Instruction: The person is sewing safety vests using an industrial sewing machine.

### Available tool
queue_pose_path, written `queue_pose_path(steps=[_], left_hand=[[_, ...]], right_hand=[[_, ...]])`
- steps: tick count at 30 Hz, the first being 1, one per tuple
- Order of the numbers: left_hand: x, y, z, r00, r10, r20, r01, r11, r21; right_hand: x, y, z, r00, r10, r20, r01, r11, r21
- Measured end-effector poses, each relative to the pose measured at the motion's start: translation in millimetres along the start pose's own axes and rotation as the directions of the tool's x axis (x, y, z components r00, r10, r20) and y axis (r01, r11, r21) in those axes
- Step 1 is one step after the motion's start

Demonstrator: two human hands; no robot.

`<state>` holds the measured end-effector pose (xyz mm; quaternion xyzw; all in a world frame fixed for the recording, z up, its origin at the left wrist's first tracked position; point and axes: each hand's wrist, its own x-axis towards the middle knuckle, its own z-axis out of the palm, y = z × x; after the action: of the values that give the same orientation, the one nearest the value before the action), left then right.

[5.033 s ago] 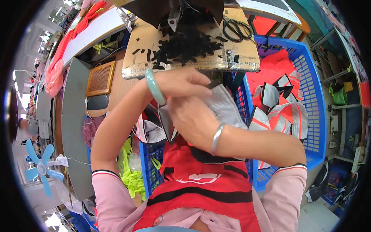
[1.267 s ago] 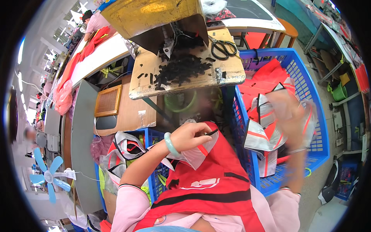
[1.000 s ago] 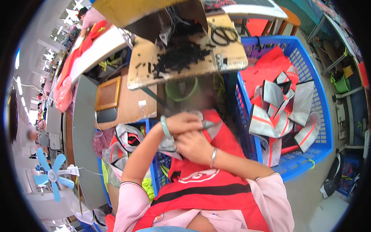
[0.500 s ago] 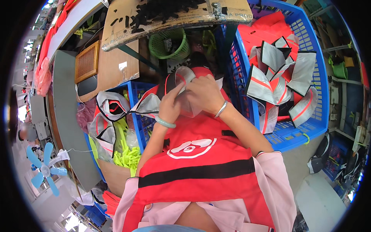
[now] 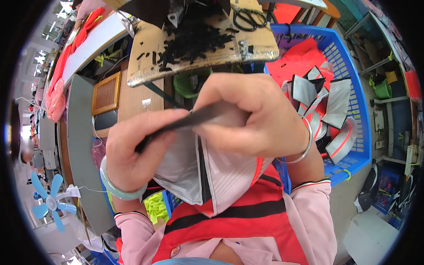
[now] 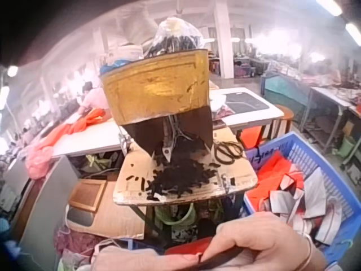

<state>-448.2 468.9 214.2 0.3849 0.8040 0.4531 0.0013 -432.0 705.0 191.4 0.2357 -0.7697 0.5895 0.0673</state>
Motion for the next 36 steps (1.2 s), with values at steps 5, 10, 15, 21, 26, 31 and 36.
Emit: queue_pose_path(steps=[5, 10, 15, 21, 26, 31, 36], left_hand=[[44, -59, 4, 0.983, -0.177, 0.055, 0.179, 0.983, -0.037], [63, -111, 0, 0.984, -0.174, 0.035, 0.169, 0.979, 0.116], [79, -139, -16, 0.938, -0.335, 0.088, 0.336, 0.942, 0.003], [100, -169, -23, 0.912, -0.409, 0.042, 0.407, 0.913, 0.034], [116, -185, -32, 0.855, -0.512, 0.085, 0.515, 0.857, -0.016], [123, -193, -37, 0.809, -0.576, 0.115, 0.587, 0.804, -0.097], [126, -193, -39, 0.806, -0.584, 0.092, 0.589, 0.779, -0.215]], right_hand=[[35, 46, 1, 0.99, 0.139, -0.031, -0.142, 0.985, -0.101], [60, 97, 8, 0.988, 0.14, -0.068, -0.151, 0.965, -0.216], [87, 116, 10, 0.957, 0.29, -0.011, -0.29, 0.957, -0.024], [116, 138, 12, 0.962, 0.268, -0.057, -0.271, 0.962, -0.038], [135, 149, 14, 0.954, 0.294, -0.054, -0.292, 0.956, 0.031], [146, 160, 12, 0.949, 0.312, -0.043, -0.312, 0.95, 0.013], [154, 164, 8, 0.966, 0.249, -0.076, -0.251, 0.968, -0.017]])
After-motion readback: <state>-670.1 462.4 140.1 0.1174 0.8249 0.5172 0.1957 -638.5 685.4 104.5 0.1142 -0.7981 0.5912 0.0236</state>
